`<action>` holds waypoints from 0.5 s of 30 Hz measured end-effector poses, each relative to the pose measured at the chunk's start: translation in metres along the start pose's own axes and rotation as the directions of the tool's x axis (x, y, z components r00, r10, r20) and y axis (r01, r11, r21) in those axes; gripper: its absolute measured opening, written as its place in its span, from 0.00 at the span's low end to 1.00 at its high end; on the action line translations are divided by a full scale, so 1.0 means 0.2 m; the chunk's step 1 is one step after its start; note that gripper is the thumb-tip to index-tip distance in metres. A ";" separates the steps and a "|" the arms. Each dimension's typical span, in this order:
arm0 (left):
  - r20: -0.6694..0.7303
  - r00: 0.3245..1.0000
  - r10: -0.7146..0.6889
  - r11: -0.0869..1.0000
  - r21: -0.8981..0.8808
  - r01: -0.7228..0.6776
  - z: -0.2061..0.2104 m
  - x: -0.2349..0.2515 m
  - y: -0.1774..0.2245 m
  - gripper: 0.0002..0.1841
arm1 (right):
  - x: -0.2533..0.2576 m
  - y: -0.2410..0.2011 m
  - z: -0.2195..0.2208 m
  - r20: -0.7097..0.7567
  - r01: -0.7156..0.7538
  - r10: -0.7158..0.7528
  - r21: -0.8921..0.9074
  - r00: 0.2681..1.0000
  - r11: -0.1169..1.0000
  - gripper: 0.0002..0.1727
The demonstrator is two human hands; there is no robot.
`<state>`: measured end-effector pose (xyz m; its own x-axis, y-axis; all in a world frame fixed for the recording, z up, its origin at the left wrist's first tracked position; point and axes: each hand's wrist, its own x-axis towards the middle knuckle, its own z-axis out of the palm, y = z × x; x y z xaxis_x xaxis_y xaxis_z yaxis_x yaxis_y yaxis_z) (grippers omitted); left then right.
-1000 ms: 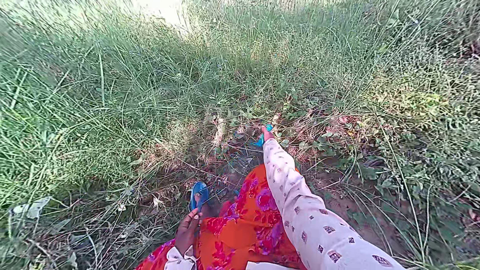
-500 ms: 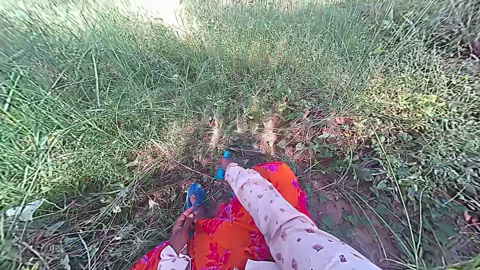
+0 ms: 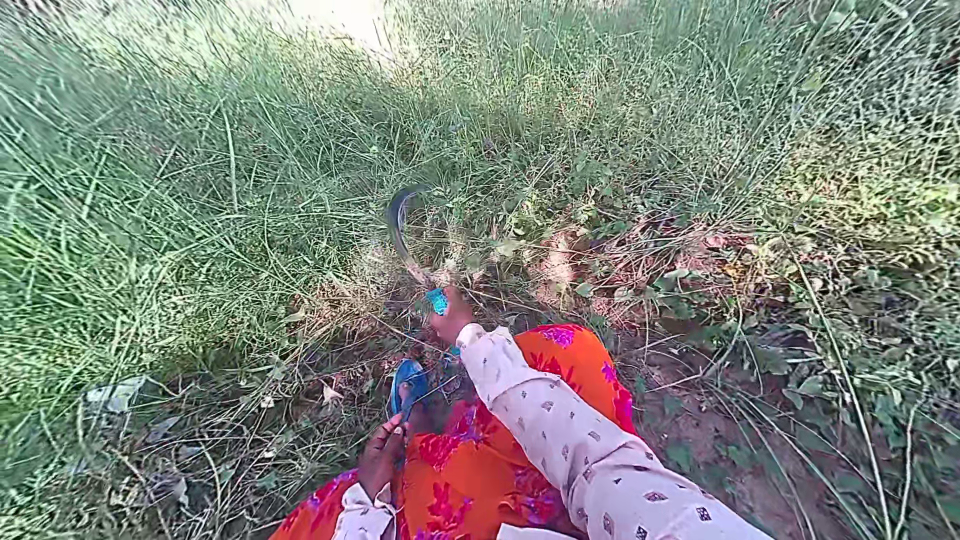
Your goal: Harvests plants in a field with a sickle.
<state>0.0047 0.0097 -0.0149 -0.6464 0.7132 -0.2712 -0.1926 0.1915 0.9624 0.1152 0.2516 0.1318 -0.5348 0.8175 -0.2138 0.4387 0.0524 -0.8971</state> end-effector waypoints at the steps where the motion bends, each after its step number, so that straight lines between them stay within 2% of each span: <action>1: -0.003 1.000 -0.002 1.000 -0.021 0.002 0.00 0.00 0.01 0.16 | 0.04 0.01 -0.06 -0.125 0.002 0.003 0.043 0.992 0.999 0.38; 3: -0.006 1.000 -0.006 0.998 -0.061 0.005 0.00 -0.01 0.02 0.15 | 0.13 0.06 -0.17 -0.363 0.028 0.059 0.231 0.930 0.972 0.33; 5: -0.010 1.000 -0.014 0.998 -0.064 0.013 0.00 -0.01 0.04 0.15 | 0.22 0.13 -0.26 -0.501 0.089 0.190 0.480 0.844 0.873 0.30; 6: -0.013 1.000 -0.018 0.998 -0.057 0.017 0.01 -0.01 0.05 0.15 | 0.27 0.18 -0.29 -0.519 0.112 0.275 0.596 0.810 0.795 0.29; 8: 0.001 1.000 -0.017 0.999 -0.051 0.017 0.02 -0.02 0.06 0.15 | 0.37 0.27 -0.32 -0.462 0.143 0.421 0.788 0.780 0.599 0.25; 10: 0.012 1.000 -0.003 0.998 -0.058 0.004 0.02 -0.01 0.05 0.15 | 0.41 0.36 -0.29 -0.316 0.046 0.518 0.883 0.795 0.467 0.18; 11: 0.019 1.000 0.000 0.998 -0.056 0.001 0.02 -0.02 0.05 0.15 | 0.41 0.39 -0.25 -0.234 -0.063 0.537 0.876 0.811 0.479 0.15; 12: 0.025 1.000 -0.001 0.999 -0.052 0.002 0.01 -0.02 0.06 0.15 | 0.40 0.40 -0.18 -0.171 -0.185 0.540 0.819 0.824 0.543 0.14; 13: 0.030 1.000 -0.005 0.999 -0.046 0.006 0.00 -0.02 0.06 0.15 | 0.35 0.39 -0.12 -0.112 -0.296 0.534 0.730 0.838 0.617 0.18; 15: 0.029 1.000 -0.006 0.999 -0.039 0.007 0.00 -0.03 0.07 0.15 | 0.25 0.34 0.07 0.005 -0.402 0.487 0.574 0.873 0.714 0.23</action>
<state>0.0067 0.0086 -0.0006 -0.6236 0.7313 -0.2762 -0.2260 0.1696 0.9593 0.1087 0.2875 0.0539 -0.2566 0.7366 -0.6258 0.1136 -0.6200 -0.7763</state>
